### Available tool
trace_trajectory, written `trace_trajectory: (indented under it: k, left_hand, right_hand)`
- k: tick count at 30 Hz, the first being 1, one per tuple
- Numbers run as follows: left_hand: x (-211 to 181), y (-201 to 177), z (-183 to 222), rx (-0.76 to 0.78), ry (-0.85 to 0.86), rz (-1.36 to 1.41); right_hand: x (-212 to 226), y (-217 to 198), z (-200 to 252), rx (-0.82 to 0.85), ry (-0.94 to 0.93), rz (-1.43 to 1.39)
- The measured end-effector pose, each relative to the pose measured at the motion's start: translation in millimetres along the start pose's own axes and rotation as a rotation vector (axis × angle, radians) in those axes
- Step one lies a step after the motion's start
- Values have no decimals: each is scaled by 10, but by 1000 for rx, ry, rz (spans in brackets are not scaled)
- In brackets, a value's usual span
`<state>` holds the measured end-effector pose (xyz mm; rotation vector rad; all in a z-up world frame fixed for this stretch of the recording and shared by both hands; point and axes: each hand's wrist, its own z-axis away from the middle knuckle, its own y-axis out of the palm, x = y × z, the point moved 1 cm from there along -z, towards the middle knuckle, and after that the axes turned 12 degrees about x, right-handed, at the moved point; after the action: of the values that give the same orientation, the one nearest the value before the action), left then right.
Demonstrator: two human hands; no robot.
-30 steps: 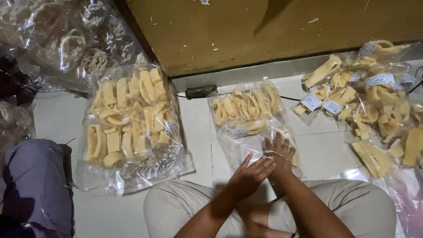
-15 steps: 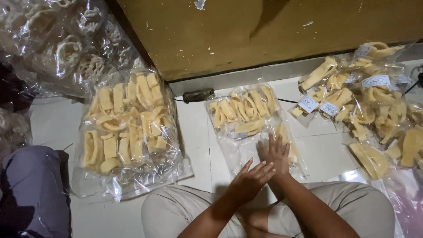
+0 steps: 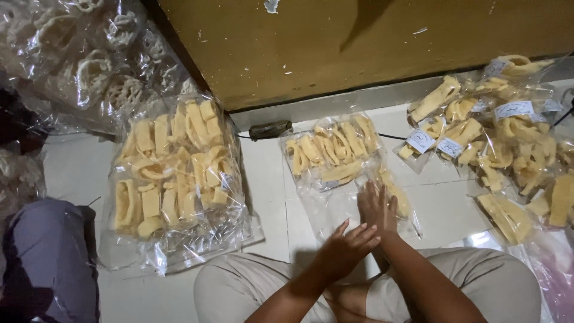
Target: Packing snack items into individual plastic bags for distribution.
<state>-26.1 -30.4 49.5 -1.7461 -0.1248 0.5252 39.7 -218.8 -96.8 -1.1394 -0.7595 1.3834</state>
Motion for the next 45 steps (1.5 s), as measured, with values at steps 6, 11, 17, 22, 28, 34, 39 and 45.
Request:
trace_trajectory:
  k: [6,11,17,22,28,34,39,45]
  left_hand:
    - [13,135,0,-51,24,-81]
    - [24,150,17,53,5,-18]
    - [-118,-29,-9,-83,5,13]
    - [-429,-370,-400,-256,97,97]
    - [-296,377,-1072,-24,13,73]
    - [-192,902,-1751,484,-130,-214]
    - [-113,1578,-2142,629,-40,-489]
    - [-175,1354,-1965,471,137,-321]
  right_hand:
    - [-39,197,-11,-308,-54,109]
    - [83,313,-267,-659,143,-64]
    - [-18,-112,232,-224,-79,-135]
    - [12,-145,309,-434,-73,-200]
    - [-290,0,414,-597,-11,-149]
    - [-72,155,451,-426,63,-129]
    - [-298,-79,425,-284,145,-107]
    - [-238,-7,131,-113,196,-85]
